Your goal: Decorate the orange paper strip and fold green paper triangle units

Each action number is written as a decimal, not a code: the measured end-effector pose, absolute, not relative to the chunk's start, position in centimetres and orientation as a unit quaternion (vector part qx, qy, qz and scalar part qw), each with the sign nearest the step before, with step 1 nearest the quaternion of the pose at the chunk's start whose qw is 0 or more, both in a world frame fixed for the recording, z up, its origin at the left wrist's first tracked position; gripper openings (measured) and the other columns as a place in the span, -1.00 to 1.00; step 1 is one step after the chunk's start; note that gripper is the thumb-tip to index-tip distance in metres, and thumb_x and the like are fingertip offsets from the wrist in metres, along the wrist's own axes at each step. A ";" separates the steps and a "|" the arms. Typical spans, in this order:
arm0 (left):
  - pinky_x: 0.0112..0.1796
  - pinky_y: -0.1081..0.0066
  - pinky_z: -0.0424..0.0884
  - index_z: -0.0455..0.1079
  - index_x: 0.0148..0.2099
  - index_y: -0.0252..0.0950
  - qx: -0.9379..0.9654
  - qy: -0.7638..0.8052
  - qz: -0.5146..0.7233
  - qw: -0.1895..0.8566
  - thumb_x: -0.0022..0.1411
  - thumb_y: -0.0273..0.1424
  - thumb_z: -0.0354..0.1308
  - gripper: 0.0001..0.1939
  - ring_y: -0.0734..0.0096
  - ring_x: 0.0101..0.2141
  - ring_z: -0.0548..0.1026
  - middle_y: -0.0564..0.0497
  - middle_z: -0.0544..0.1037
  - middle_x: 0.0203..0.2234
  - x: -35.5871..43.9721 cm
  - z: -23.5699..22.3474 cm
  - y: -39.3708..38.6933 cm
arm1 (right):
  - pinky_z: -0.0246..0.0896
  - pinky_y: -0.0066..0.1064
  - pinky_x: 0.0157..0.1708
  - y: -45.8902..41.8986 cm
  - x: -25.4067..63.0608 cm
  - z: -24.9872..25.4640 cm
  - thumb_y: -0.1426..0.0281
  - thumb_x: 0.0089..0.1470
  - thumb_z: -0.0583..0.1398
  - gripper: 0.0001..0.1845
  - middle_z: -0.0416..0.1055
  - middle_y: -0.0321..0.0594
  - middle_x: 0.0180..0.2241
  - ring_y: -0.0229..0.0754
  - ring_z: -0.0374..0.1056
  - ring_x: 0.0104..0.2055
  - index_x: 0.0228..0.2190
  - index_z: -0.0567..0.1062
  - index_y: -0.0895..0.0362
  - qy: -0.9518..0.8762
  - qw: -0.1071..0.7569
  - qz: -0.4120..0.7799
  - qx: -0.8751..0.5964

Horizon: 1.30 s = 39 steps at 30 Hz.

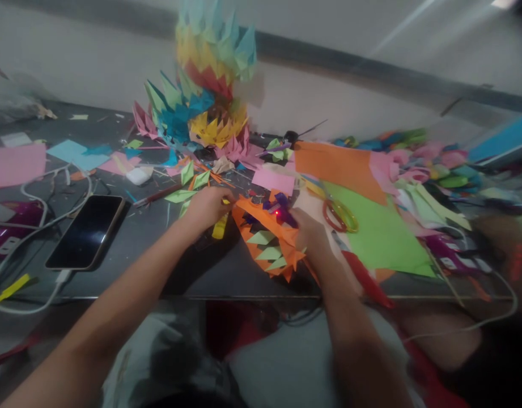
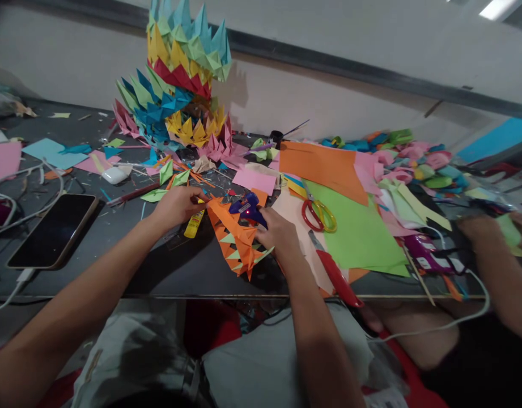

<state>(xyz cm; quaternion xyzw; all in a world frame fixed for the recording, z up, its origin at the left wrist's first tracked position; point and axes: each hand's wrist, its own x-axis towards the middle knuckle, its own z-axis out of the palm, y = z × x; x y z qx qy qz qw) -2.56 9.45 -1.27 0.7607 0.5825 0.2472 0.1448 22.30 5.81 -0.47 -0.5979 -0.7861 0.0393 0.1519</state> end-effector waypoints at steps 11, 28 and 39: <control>-0.52 0.47 0.13 0.50 -0.30 -0.24 0.762 0.592 0.223 0.141 0.09 -0.35 0.18 -0.87 0.39 -0.48 0.42 0.00 0.54 -0.48 -2.6 -1.1 9.5 | 0.36 -0.33 -0.30 6.4 23.3 -2.0 0.32 0.01 0.09 -0.65 0.50 -0.07 -0.19 -0.03 0.44 -0.18 -0.17 0.47 0.19 -0.819 0.241 -0.070 -0.515; -0.53 0.48 0.13 0.50 -0.31 -0.26 0.761 0.583 0.243 0.150 0.08 -0.35 0.19 -0.87 0.45 -0.53 0.38 0.01 0.51 -0.53 -2.6 -1.2 9.5 | 0.32 -0.37 -0.37 6.1 24.2 -1.5 0.31 0.07 0.04 -0.65 0.50 -0.07 -0.26 -0.07 0.44 -0.23 -0.18 0.46 0.22 -0.815 0.246 -0.095 -0.515; -0.47 0.48 0.23 0.50 -0.40 -0.30 0.774 0.542 0.291 0.147 0.12 -0.30 0.13 -0.81 0.44 -0.51 0.43 -0.03 0.55 -0.49 -2.4 -0.5 9.0 | 0.32 -0.20 -0.21 6.1 24.9 -1.6 0.15 0.01 0.14 -0.50 0.46 0.02 -0.17 0.04 0.40 -0.17 -0.10 0.41 0.24 -0.773 0.247 -0.088 -0.578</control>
